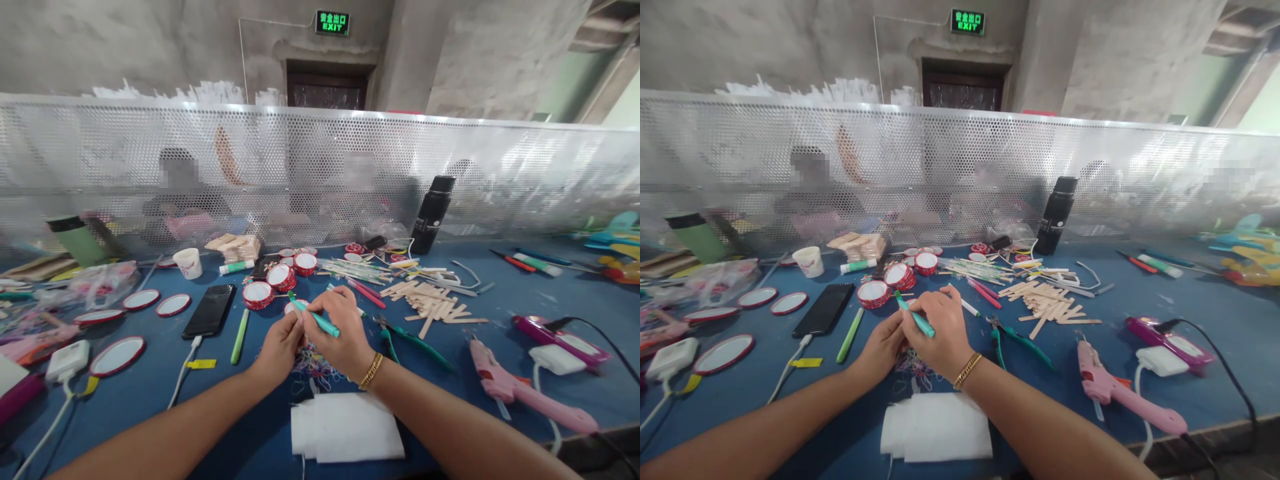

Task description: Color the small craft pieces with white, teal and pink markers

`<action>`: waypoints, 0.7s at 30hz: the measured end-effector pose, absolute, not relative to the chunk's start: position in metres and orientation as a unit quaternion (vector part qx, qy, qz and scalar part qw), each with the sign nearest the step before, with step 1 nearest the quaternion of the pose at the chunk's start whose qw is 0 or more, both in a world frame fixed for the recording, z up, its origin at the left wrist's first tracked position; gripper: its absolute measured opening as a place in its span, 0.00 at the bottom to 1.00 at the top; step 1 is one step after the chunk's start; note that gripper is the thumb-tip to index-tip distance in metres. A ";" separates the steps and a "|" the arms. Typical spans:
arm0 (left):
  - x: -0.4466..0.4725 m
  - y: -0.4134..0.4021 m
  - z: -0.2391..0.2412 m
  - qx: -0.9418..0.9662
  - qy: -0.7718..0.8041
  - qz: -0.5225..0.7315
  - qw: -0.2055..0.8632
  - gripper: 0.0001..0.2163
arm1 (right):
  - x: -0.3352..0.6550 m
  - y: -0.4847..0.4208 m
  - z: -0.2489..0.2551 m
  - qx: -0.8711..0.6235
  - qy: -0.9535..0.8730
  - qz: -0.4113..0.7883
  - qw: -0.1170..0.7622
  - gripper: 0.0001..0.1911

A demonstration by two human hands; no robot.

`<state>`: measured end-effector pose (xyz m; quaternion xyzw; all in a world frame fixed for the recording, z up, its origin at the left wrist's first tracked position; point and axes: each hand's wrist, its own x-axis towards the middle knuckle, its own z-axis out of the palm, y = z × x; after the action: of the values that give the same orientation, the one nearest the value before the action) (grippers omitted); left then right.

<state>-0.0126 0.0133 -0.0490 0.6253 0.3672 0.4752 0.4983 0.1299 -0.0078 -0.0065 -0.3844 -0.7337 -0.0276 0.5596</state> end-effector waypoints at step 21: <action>-0.014 0.014 -0.052 0.621 0.371 0.473 0.503 0.23 | 0.131 -0.007 -0.006 -0.389 -0.732 -0.029 0.558 0.07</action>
<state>-0.0138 0.0136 -0.0518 0.6213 0.3705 0.4730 0.5030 0.1309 -0.0072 -0.0063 -0.3887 -0.7324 -0.0295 0.5582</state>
